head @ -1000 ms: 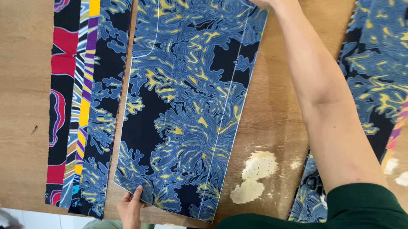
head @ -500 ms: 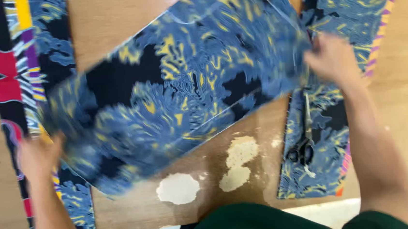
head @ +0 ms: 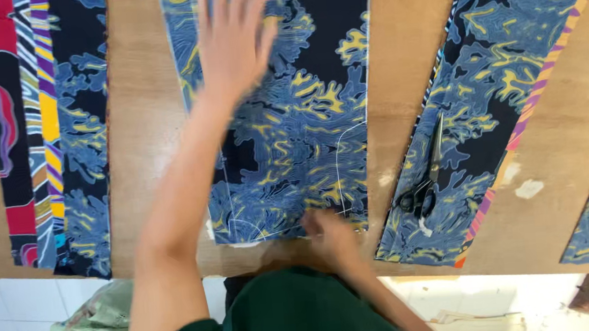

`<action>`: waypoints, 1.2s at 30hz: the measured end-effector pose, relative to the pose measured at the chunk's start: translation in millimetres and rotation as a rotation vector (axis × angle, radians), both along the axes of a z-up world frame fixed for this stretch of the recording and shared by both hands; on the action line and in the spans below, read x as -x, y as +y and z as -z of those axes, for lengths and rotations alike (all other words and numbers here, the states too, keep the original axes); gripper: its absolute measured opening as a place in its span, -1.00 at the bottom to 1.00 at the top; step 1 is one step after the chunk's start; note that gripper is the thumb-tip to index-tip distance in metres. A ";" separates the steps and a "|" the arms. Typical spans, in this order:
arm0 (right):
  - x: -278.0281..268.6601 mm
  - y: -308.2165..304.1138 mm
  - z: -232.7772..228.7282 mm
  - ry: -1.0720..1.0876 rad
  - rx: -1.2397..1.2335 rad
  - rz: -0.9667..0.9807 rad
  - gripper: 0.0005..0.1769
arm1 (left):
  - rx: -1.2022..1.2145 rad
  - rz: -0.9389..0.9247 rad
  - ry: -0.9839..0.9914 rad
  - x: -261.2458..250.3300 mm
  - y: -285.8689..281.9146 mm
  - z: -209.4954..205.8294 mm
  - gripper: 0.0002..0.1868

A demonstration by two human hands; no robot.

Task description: The person lays out a large piece of patterned fabric on a wooden table, smooths it, and then uses scissors to cut along white chalk lines. The person cuts multiple straight and curved sections, separating the fabric into distinct pieces.

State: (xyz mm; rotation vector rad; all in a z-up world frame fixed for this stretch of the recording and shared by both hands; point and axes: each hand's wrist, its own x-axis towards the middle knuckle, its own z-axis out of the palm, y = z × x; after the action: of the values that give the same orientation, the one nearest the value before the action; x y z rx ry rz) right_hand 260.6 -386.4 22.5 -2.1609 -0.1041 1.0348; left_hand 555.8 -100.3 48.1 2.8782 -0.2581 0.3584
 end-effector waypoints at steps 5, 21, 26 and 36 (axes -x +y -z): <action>-93.4 44.5 5.7 -0.705 0.130 -0.219 -0.28 | 0.082 -0.089 0.392 199.0 -29.0 42.1 -0.37; -62.9 -122.5 37.1 -0.904 0.682 0.037 -0.41 | -0.077 -0.084 0.263 259.0 -39.0 69.9 -0.34; -29.6 -163.7 31.5 -0.774 0.549 0.334 -0.49 | -0.073 0.099 0.146 234.7 -92.9 71.3 -0.33; -57.3 -164.4 25.5 -0.657 0.457 0.190 -0.41 | 0.009 0.157 0.219 221.1 -113.9 78.4 -0.32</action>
State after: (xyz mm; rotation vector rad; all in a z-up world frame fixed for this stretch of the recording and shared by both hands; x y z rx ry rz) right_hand 317.9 -550.9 -3.0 -2.7899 0.0394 0.2148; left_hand 334.7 -214.2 -30.3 2.8327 -0.4363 0.0153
